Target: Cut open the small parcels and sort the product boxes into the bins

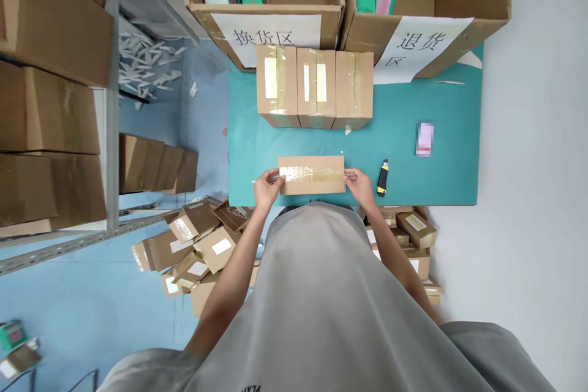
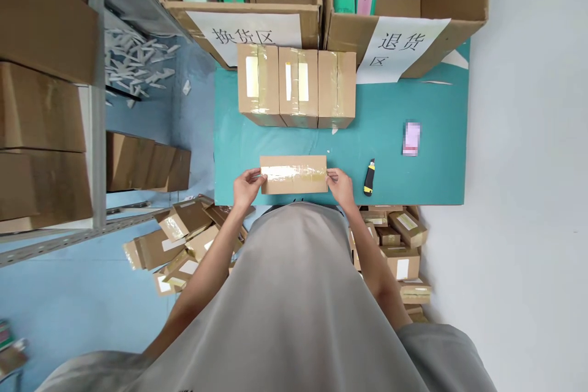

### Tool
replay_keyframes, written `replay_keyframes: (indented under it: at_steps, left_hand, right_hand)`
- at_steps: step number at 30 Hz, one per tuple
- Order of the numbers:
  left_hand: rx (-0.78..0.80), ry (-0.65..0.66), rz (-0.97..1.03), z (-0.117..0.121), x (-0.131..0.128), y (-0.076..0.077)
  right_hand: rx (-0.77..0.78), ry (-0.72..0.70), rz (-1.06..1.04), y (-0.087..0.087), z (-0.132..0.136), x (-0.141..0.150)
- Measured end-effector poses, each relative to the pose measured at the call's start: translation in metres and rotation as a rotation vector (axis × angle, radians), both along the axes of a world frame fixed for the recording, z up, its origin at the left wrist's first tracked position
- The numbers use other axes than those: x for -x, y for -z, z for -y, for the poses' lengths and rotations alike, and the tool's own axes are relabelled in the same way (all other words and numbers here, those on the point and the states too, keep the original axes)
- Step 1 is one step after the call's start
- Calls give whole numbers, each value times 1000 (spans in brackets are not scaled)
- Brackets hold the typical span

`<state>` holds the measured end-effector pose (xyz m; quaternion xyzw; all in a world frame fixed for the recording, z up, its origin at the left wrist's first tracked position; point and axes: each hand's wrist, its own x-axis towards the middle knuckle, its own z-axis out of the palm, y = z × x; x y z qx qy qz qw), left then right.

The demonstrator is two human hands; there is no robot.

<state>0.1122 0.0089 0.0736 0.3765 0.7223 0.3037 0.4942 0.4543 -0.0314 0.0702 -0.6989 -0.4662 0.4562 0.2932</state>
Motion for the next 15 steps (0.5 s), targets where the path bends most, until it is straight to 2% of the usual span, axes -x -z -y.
replay_keyframes:
  at_steps: [2, 4, 8, 11, 13, 15]
  left_hand:
    - [24, 20, 3, -8, 4, 3]
    - [-2, 20, -8, -32, 12, 4]
    - [-102, -46, -55, -115, 29, 0]
    - [-113, -29, -45, -181, 32, -5]
    - [-62, 18, -19, -213, 31, -6]
    - [-3, 70, 29, -230, 29, -5]
  right_hand:
    - [29, -10, 5, 2, -10, -6]
    - [16, 34, 23, 3, -34, -16]
    - [-16, 260, 70, -1, -109, -41]
    - [51, 355, 17, -9, -165, -52]
    - [148, 357, -90, -12, -190, -51]
    - [217, 351, -192, -11, -204, -45]
